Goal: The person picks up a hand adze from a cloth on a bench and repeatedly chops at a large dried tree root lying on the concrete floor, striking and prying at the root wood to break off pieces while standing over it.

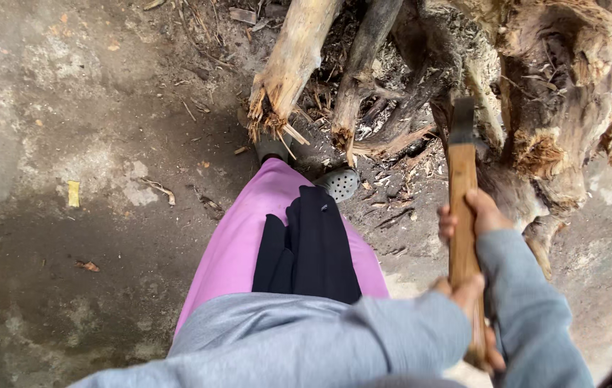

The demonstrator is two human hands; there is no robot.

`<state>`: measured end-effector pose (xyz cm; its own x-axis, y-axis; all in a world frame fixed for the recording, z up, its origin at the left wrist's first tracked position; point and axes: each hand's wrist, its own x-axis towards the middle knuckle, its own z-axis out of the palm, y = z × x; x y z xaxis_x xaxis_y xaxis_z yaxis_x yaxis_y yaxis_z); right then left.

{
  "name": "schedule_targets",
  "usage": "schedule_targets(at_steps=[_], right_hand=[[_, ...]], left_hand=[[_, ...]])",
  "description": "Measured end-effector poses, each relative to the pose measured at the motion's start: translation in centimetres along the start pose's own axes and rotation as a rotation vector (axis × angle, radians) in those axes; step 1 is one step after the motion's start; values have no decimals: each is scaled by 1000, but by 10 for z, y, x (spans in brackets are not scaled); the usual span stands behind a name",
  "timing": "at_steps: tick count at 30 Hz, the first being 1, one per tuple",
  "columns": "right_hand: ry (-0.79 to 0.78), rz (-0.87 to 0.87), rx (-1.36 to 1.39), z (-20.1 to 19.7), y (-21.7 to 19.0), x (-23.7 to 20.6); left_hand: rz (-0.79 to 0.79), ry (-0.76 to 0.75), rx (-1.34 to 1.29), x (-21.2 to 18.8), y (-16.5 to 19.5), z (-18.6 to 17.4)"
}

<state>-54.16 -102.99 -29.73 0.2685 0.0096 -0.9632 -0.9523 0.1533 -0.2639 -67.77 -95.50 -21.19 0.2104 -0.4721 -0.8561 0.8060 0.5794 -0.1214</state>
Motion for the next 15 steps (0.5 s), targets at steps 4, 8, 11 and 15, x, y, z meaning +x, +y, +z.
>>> schedule_targets(at_steps=[4, 8, 11, 15], right_hand=[[261, -186, -555, 29, 7, -58], [359, -254, -1144, 78, -41, -57], [379, -51, -881, 84, -57, -51], [356, -97, -729, 58, -30, -69]], left_hand=[[-18, -21, 98, -16, -19, 15], [48, -7, 214, 7, 46, 25], [104, 17, 280, 18, 67, 35], [100, 59, 317, 5, 39, 45]])
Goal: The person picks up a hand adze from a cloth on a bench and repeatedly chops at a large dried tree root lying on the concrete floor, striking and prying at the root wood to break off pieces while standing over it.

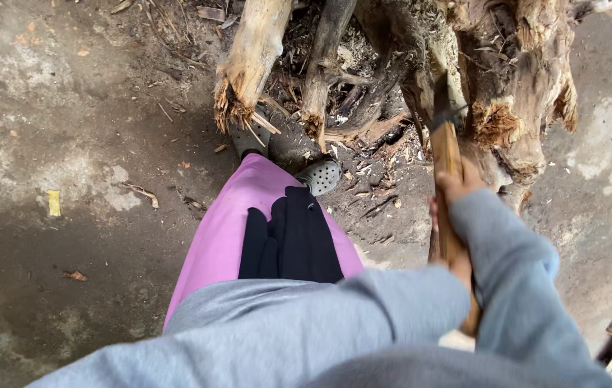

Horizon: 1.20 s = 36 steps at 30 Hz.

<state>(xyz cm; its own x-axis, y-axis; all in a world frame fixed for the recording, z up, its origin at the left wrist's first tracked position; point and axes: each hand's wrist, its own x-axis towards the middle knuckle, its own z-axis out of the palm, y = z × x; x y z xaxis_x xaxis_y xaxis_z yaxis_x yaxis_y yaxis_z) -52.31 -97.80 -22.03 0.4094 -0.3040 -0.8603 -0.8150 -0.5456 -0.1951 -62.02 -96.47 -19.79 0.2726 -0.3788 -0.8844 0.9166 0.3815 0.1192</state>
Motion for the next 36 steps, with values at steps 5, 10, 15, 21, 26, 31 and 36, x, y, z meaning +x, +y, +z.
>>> schedule_targets(at_steps=[5, 10, 15, 21, 26, 31, 36], right_hand=[[20, -40, -160, -1, -2, 14], [-195, -69, 129, -7, -18, 53], [-158, -27, 269, -5, 43, 47], [-584, 206, 997, 1, 66, 72], [-847, 349, 1296, -12, 75, 71], [-790, 333, 1285, -19, 68, 61], [-728, 266, 1290, -31, 56, 60]], left_hand=[[21, 10, -9, 15, 12, -8], [42, 25, -60, 29, 21, -9], [-5, 63, -75, -17, -31, -7], [12, 155, 295, -15, -32, -24], [-39, 19, -324, -19, -37, -9], [-9, 2, -376, -37, -41, 0], [29, 23, -317, -26, -28, 13]])
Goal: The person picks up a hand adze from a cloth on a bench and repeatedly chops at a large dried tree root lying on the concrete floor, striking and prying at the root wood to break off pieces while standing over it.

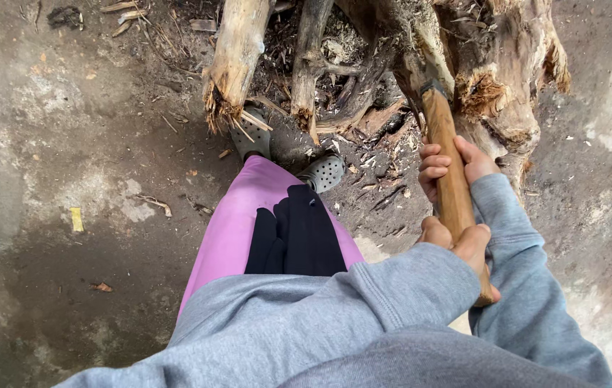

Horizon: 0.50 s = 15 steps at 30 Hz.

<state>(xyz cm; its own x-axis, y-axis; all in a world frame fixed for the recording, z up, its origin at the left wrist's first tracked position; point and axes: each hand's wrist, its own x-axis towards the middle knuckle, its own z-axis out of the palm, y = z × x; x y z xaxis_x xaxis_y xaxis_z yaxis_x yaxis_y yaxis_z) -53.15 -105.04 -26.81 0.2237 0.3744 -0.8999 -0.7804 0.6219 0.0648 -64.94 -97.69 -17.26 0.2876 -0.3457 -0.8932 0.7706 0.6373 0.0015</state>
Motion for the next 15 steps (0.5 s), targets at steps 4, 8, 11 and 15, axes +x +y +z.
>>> schedule_targets(at_steps=[4, 8, 11, 15], right_hand=[[-16, -7, 97, 17, -9, -4], [-136, -33, 316, 52, -12, 18], [-146, -91, 637, 61, -7, 27], [-126, -108, 395, 44, -3, 0]], left_hand=[[43, 25, 92, 27, 10, 15], [97, 32, 230, 72, 61, 19], [133, 38, 313, 85, 90, 13], [118, 69, 393, 47, 56, 26]])
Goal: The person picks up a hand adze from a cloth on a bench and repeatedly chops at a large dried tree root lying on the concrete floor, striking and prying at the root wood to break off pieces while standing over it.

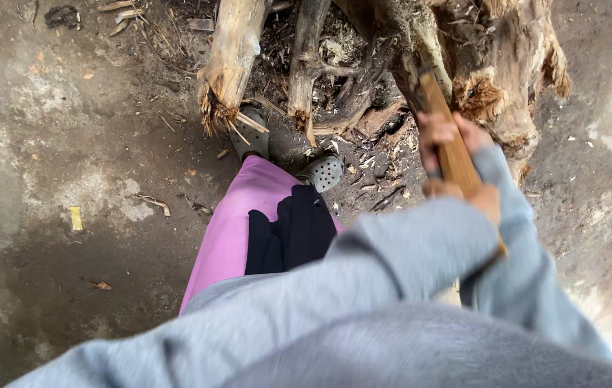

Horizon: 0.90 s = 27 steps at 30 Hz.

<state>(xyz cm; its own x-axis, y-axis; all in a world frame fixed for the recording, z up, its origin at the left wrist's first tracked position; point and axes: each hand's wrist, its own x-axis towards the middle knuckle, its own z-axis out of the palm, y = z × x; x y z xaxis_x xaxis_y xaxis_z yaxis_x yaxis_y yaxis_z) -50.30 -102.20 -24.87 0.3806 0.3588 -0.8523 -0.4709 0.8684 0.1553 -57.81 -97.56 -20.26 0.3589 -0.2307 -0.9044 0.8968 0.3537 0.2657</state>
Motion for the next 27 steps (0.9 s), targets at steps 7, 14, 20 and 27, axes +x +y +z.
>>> schedule_targets(at_steps=[7, 14, 20, 27], right_hand=[[62, -282, 275, 17, 17, 6], [25, 53, -166, 9, -11, 12], [122, -50, 1, 10, -21, 41], [72, 22, -213, 6, -12, 40]], left_hand=[[32, 14, 44, 30, 23, -3], [-5, 28, 40, 6, 0, 8], [11, 22, 30, 36, 37, -6], [-32, 34, -34, 27, 19, -15]])
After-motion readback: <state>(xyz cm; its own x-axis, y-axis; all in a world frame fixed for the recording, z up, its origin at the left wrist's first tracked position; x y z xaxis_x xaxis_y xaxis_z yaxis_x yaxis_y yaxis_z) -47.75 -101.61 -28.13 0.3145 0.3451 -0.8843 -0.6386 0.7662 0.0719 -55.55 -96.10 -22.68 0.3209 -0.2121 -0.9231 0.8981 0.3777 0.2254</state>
